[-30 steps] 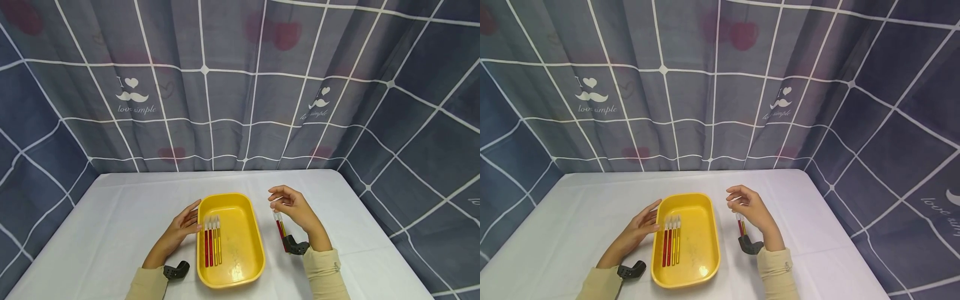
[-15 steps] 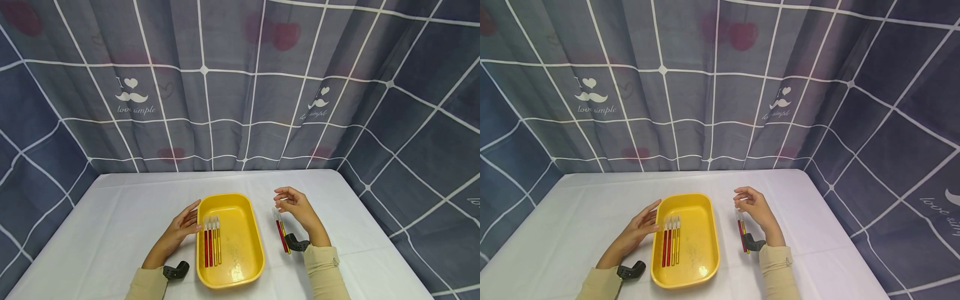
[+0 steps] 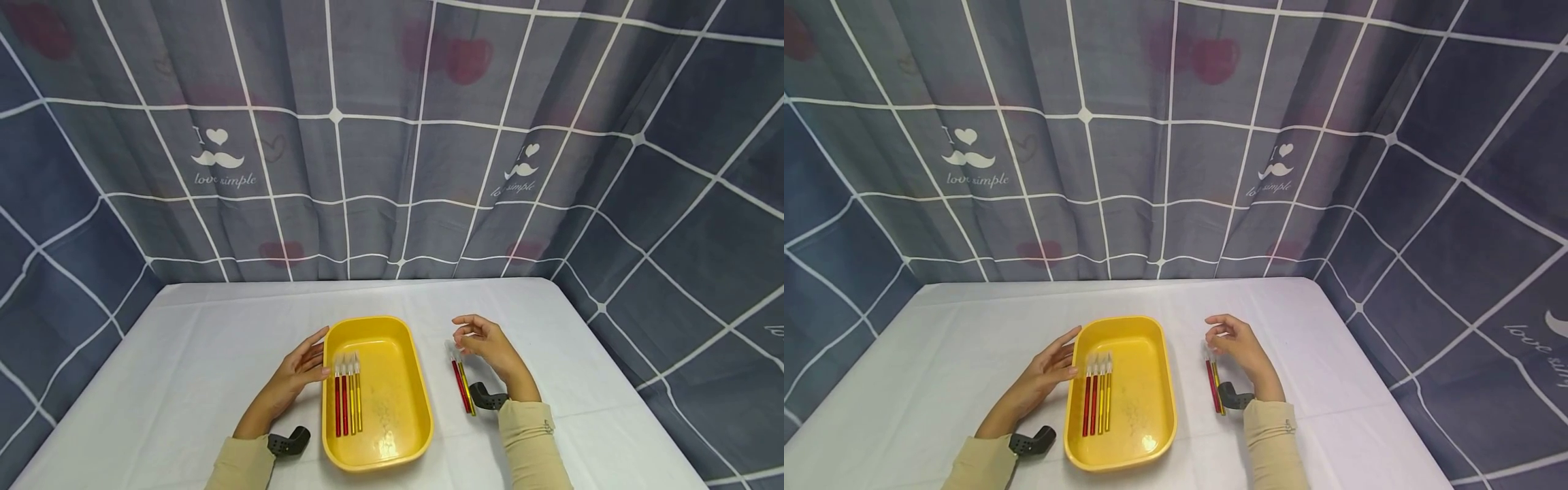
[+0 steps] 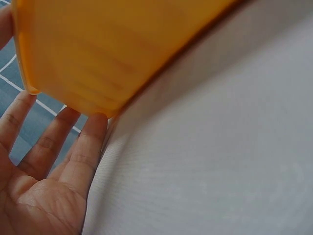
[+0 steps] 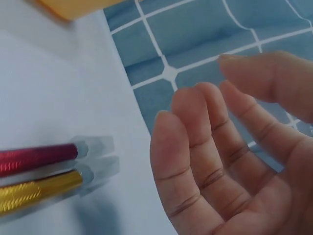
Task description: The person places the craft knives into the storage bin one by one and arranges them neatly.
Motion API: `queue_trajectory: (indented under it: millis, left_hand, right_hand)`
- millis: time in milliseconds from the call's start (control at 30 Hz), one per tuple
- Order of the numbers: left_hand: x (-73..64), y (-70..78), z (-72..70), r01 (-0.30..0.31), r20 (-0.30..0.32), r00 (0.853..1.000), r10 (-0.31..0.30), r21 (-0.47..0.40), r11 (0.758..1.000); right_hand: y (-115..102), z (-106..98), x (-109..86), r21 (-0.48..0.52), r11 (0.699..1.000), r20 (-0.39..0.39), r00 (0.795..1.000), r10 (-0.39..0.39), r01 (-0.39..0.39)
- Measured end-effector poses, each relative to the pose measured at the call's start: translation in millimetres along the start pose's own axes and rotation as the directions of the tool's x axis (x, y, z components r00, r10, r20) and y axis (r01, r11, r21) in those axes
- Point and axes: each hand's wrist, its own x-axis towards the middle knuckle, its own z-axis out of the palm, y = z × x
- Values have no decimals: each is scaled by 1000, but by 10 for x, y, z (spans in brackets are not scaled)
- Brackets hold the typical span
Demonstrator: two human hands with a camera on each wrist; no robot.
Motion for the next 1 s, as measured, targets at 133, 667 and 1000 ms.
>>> queue_trajectory:
  millis: [133,667,1000]
  left_hand:
    - [3,-2,-1,6,-5,1000,-6,-1,1000]
    - [12,-41,-13,13,-5,1000,-13,5,1000]
    - [6,-30,-5,12,-8,1000,-12,2,1000]
  right_hand:
    - [64,-16,4,-4,1000,4,1000,13,-13]
    - [262,-25,15,-41,994,1,994,106,-106]
    - [323,-28,12,-89,990,0,994,106,-106]
